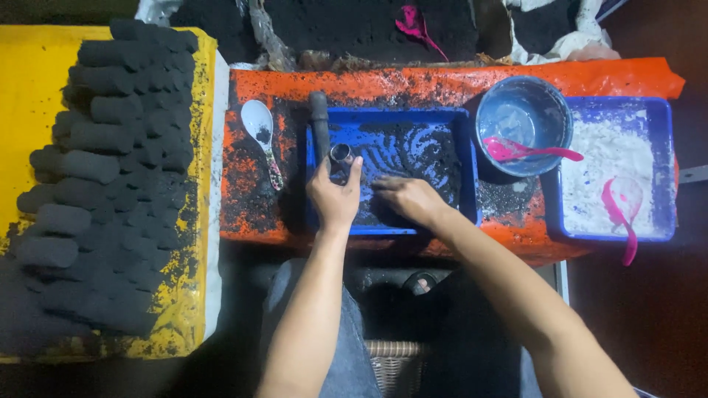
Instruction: The person scoops black powder into a cylindrical metal mold placed on a blue tray. They use a metal rod to press the powder into the mold, then eject the formed briquette onto a yellow tray. The person repeats this process, occasionally adding more powder to the mold.
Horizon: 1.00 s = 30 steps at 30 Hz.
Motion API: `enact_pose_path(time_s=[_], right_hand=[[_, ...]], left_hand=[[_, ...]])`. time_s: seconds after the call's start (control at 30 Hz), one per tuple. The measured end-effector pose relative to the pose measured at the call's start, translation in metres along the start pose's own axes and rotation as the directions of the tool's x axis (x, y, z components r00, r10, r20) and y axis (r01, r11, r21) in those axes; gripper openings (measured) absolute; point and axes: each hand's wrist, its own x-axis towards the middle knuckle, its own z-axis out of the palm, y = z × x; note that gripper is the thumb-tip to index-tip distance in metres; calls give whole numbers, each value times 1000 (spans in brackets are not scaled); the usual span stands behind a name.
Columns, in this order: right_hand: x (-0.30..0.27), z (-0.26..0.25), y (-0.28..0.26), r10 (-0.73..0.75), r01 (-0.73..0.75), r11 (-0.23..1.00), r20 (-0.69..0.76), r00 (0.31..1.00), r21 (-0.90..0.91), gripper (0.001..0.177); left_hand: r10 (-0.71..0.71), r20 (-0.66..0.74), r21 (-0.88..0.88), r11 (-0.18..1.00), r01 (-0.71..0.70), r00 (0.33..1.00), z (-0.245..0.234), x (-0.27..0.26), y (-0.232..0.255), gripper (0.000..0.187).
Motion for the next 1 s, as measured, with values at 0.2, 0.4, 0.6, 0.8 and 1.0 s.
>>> enact_pose_path(time_s=[0.2, 0.4, 0.6, 0.8, 1.0], right_hand=[[-50, -11, 56, 42, -41, 986, 5, 999, -161, 15], [-13, -36, 64, 472, -472, 879, -15, 881, -75, 47], [5, -46, 15, 366, -371, 928, 125, 922, 19, 59], [-28, -20, 21, 215, -223, 964, -63, 974, -144, 11], [-22, -44, 0, 367, -369, 928, -35, 929, -58, 34]], left_hand=[[-38, 26, -20, 999, 38, 999, 4, -5, 6, 28], [16, 225, -89, 996, 4, 974, 11, -13, -1, 33], [6, 342, -38, 999, 8, 940, 11, -15, -10, 40], [-2, 241, -73, 997, 21, 971, 10, -13, -6, 40], [-12, 247, -90, 995, 35, 969, 13, -14, -10, 39]])
